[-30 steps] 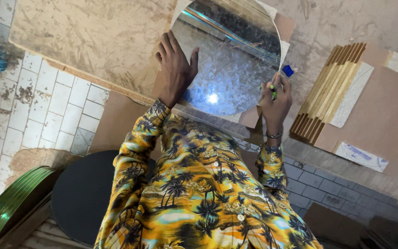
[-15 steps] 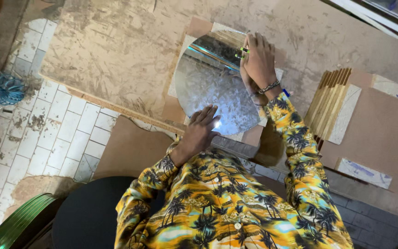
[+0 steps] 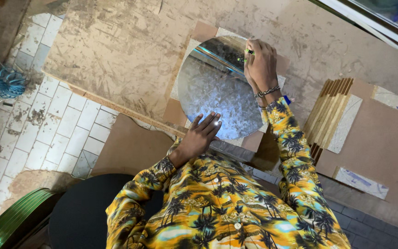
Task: The person holds a round mirror piece steady on a board with one hand and traces around its edge with a green marker held in the other hand. They reposition the mirror and the board several times and continue tracing along the edge, at one point lifting and turning the mirror before resuming.
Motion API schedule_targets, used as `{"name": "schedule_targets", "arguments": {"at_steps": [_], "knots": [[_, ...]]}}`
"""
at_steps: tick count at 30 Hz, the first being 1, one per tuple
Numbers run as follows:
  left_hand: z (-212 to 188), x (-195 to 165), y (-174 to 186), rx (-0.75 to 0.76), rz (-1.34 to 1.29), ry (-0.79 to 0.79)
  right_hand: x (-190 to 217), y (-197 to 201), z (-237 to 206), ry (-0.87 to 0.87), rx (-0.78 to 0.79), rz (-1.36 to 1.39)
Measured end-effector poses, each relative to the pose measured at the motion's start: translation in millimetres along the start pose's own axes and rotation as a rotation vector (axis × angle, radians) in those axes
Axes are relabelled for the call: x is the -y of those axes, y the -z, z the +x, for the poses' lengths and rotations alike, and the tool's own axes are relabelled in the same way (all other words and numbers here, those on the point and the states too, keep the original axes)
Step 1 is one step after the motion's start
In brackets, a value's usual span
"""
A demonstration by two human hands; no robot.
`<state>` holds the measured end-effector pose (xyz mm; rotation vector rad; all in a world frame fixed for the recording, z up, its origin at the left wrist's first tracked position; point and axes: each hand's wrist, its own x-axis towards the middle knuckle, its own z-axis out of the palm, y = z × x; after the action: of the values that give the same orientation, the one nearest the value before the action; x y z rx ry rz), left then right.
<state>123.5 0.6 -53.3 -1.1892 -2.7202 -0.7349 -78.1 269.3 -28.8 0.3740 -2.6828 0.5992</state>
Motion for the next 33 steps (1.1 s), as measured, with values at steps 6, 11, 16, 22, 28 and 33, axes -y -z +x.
{"name": "schedule_targets", "arguments": {"at_steps": [6,11,16,22,28,33], "knots": [[0.1,-2.7,0.1,0.006,0.045,-0.017,7.5,7.1,1.2,0.017,-0.029,-0.009],[-1.8,-2.8,0.9,0.019,0.059,-0.035,13.8,11.5,3.2,-0.007,-0.028,0.011],[-3.4,-4.0,-1.6,-0.009,0.066,-0.025,12.1,8.0,4.7,0.04,-0.076,-0.046],[-3.5,-6.2,-2.9,-0.01,-0.007,0.051,4.4,-1.5,4.8,0.059,-0.09,-0.049],[-1.3,-6.1,5.1,0.032,0.014,0.098,0.8,-7.0,5.5,0.056,-0.08,-0.051],[7.0,4.3,7.7,0.094,-0.102,0.102,-26.1,21.3,-15.8,0.156,-0.127,0.035]]}}
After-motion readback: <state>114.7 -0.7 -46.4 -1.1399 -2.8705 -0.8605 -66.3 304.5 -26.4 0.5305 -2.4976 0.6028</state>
